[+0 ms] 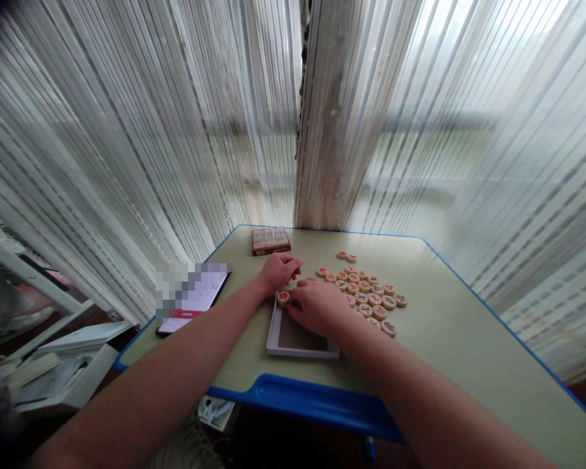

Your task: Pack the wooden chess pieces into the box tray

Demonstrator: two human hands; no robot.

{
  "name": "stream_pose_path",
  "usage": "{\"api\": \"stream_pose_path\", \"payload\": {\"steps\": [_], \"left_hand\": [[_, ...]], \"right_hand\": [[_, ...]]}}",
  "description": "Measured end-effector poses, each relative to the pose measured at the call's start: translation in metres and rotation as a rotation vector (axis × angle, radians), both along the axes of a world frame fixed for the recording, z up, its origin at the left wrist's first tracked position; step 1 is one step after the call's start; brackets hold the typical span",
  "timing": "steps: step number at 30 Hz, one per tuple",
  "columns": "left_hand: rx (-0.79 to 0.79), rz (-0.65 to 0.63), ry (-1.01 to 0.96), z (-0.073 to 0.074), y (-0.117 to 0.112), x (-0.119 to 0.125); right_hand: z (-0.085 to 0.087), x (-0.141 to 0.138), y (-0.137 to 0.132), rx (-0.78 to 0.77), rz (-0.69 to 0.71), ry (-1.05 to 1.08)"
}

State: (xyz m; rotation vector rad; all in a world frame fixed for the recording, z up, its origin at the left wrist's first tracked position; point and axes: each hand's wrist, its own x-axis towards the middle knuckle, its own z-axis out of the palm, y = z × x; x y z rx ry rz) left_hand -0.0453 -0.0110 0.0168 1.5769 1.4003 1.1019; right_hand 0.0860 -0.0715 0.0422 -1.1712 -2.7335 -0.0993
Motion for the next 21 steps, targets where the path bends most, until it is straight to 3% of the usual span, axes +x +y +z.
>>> {"api": "stream_pose_path", "payload": {"steps": [21], "left_hand": [[0.028,-0.013,0.074,-0.0027,0.0029,-0.0023]], "right_hand": [[-0.0010,-0.0003,0.0023,-0.017,-0.030,-0.042]]}}
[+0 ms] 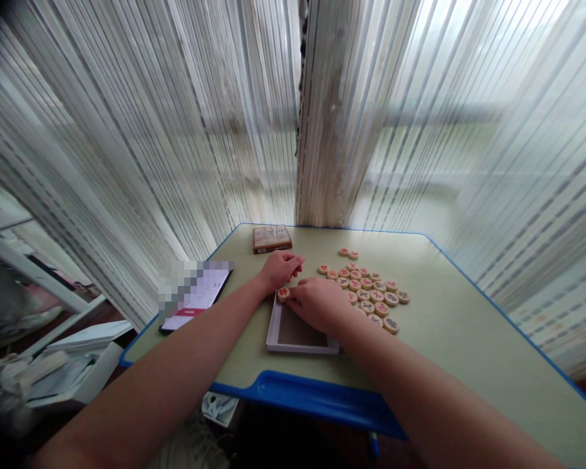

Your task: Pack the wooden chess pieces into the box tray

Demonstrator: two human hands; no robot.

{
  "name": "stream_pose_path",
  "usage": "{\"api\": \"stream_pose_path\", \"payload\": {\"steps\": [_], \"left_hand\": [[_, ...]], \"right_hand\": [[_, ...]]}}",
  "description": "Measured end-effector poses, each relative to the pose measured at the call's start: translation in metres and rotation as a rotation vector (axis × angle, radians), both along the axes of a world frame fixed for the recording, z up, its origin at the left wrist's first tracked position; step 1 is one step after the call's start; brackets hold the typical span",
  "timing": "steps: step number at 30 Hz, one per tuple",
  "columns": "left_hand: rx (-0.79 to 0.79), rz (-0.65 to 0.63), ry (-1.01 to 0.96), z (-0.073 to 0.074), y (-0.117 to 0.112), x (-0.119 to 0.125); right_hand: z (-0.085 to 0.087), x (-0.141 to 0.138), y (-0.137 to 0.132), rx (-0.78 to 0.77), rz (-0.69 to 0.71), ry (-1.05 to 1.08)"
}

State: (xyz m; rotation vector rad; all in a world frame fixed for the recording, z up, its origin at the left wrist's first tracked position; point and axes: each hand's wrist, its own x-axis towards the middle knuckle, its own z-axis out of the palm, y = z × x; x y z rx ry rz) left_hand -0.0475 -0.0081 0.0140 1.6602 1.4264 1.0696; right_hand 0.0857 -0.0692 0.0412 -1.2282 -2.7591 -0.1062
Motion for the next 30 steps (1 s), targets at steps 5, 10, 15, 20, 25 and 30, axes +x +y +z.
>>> {"api": "stream_pose_path", "payload": {"steps": [5,10,15,20,25,30], "left_hand": [[0.036,-0.023,0.004,-0.002,0.001,-0.001],[0.010,-0.014,-0.049,0.000,0.003,-0.002],[-0.138,-0.003,-0.215,0.003,0.003,-0.002],[-0.137,-0.009,-0.208,0.003,0.003,-0.002],[-0.133,-0.016,-0.196,0.002,0.004,-0.002],[-0.132,-0.036,-0.188,0.001,0.005,-0.002]], "right_hand": [[-0.001,0.001,0.000,0.032,-0.067,0.091],[-0.006,0.003,0.002,0.069,0.006,0.178],[-0.008,0.003,0.004,0.015,0.076,0.144],[-0.007,0.002,0.004,0.021,0.043,0.137],[-0.010,0.001,0.004,0.016,0.012,0.132],[-0.010,0.001,0.003,0.025,-0.002,0.096]]}}
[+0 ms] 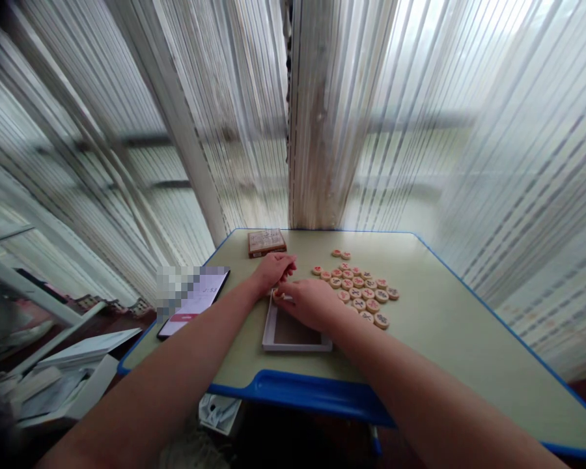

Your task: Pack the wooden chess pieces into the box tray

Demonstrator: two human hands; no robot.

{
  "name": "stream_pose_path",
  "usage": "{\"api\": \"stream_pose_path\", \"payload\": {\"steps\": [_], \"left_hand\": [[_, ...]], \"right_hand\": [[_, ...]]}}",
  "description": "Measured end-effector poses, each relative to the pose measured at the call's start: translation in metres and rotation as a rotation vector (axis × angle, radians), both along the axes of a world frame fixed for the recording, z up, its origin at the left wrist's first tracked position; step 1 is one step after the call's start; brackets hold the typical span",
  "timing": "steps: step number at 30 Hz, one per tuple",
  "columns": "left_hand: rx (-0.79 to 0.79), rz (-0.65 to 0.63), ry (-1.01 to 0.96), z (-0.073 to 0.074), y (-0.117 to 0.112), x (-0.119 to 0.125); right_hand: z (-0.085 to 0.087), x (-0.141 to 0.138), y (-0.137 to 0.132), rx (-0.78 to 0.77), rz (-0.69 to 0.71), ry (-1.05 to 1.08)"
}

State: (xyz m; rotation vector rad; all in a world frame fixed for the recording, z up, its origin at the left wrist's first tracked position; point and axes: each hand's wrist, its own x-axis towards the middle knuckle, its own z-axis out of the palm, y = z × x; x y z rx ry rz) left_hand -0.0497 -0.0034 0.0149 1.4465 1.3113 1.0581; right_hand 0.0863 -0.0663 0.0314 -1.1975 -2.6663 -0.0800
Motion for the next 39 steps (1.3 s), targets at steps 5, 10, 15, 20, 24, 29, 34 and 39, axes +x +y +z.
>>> {"api": "stream_pose_path", "payload": {"steps": [5,10,15,20,24,29,34,39], "left_hand": [[-0.002,0.003,0.003,0.000,0.000,0.000],[0.016,-0.021,0.014,-0.001,0.001,0.000],[0.034,-0.014,0.009,-0.002,0.002,-0.001],[0.012,-0.010,0.018,-0.001,-0.001,-0.002],[-0.009,-0.007,0.006,-0.001,-0.002,-0.001],[-0.017,0.014,0.030,-0.003,-0.001,0.000],[-0.035,0.022,0.024,-0.001,-0.003,0.000],[-0.041,0.022,0.029,0.001,-0.005,0.000]], "right_hand": [[0.002,-0.001,-0.001,-0.022,-0.015,0.002],[0.004,-0.002,0.000,-0.042,-0.029,0.036],[0.005,-0.003,-0.002,-0.051,-0.023,0.074],[0.008,0.004,0.004,0.025,-0.152,0.296],[0.013,0.024,0.024,0.167,-0.367,0.473],[0.022,0.061,0.053,0.103,-0.634,0.341],[0.022,0.079,0.064,-0.095,-0.637,0.125],[0.016,0.072,0.063,-0.154,-0.566,0.055]]}}
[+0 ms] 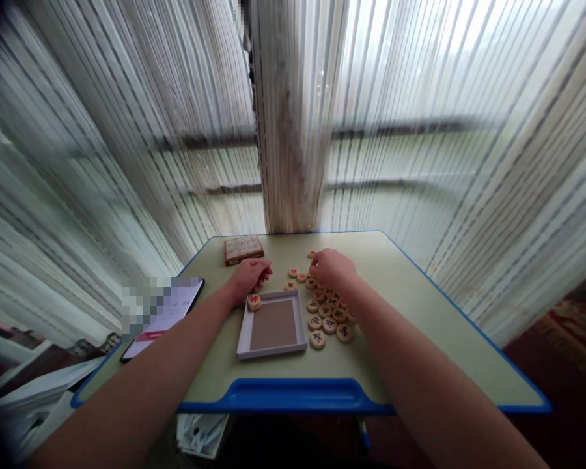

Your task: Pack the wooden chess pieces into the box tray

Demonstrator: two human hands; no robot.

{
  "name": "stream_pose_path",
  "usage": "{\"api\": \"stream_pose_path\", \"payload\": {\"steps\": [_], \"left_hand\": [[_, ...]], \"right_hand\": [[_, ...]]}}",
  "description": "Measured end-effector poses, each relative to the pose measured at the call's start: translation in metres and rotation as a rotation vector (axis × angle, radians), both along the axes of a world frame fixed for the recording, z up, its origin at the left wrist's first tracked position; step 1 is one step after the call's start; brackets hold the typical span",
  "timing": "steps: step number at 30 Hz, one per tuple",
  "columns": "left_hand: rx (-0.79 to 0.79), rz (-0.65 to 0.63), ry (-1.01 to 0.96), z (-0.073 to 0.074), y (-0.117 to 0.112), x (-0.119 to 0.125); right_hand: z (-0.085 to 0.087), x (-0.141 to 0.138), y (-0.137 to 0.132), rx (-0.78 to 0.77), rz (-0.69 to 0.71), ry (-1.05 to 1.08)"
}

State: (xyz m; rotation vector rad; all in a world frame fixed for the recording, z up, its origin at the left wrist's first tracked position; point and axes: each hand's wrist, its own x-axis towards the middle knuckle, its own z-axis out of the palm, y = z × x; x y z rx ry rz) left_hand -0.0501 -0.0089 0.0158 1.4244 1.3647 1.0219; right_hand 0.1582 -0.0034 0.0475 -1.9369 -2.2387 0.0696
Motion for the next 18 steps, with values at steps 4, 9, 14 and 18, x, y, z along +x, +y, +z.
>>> {"api": "stream_pose_path", "payload": {"steps": [4,9,14,18], "left_hand": [[0.012,-0.008,0.010,0.0007,-0.0005,0.0006],[0.002,-0.006,0.008,-0.0012,0.0018,0.0000],[0.015,-0.007,-0.005,-0.0034,0.0036,-0.0019],[0.024,-0.013,-0.005,-0.0034,0.0032,-0.0025]], "right_hand": [[-0.0062,-0.0043,0.0004,-0.036,0.054,-0.008],[-0.0058,-0.0036,-0.0016,-0.006,0.065,0.015],[0.0006,-0.0019,-0.0046,0.011,-0.073,0.014],[-0.0007,-0.0033,-0.0045,-0.019,-0.086,0.009]]}}
